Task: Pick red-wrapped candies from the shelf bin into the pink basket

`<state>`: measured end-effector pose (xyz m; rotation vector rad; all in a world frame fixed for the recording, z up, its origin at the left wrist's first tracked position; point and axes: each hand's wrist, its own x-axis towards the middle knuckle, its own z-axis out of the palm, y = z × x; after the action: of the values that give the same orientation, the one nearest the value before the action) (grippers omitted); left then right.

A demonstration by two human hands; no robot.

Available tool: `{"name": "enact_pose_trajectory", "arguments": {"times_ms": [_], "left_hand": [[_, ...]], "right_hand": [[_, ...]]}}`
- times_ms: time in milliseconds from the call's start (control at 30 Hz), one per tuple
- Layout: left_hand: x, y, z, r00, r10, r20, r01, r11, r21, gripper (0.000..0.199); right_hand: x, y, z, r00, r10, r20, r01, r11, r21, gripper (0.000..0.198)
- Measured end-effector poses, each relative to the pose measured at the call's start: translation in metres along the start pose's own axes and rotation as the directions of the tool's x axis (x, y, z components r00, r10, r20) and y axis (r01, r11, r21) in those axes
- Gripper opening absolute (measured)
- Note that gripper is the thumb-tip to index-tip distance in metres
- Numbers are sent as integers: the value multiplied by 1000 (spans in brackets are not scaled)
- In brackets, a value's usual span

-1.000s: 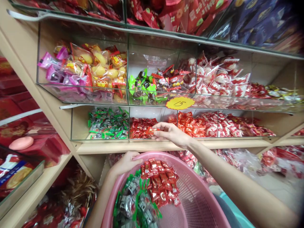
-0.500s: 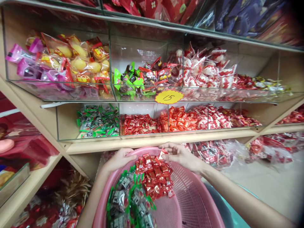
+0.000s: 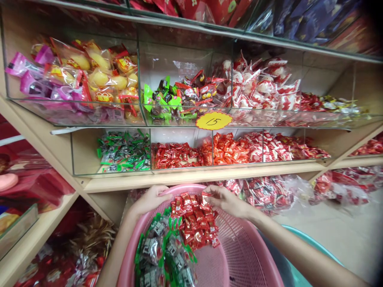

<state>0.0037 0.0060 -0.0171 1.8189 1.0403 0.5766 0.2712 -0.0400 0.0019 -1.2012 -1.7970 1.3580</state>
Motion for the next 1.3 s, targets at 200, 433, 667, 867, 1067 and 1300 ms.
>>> {"name": "enact_pose_trajectory", "arguments": {"times_ms": [200,433,667,867,1067,1300], "left_hand": [[0,1,-1,1000,5,-9,-5,1000,15,31],[-2,6,0,999,15,-29,-15,1000,17,35],[-3,9,-1,999,-13,-46,13,1000,-5,34],[-3,7,-1,999,-11,-44,11,1000,0,35],[-5,10,-1,1000,-10,-23,10,1000,-16,37],[-4,6,-1,999,-12,-48,12,1000,5,34]], "right_hand": [[11,5,7,988,69,-141,-58,995,79,39],[34,12,19,958,-12,-287,-6,998,-62,33],[49,23,28,941,-55,-333,4,989,-151,28],[51,32,34,928,-114,-355,45,979,-197,22],[46,31,36,904,-168,-393,53,956,-289,19],[41,27,36,890,-215,-402,43,918,-395,14]]}}
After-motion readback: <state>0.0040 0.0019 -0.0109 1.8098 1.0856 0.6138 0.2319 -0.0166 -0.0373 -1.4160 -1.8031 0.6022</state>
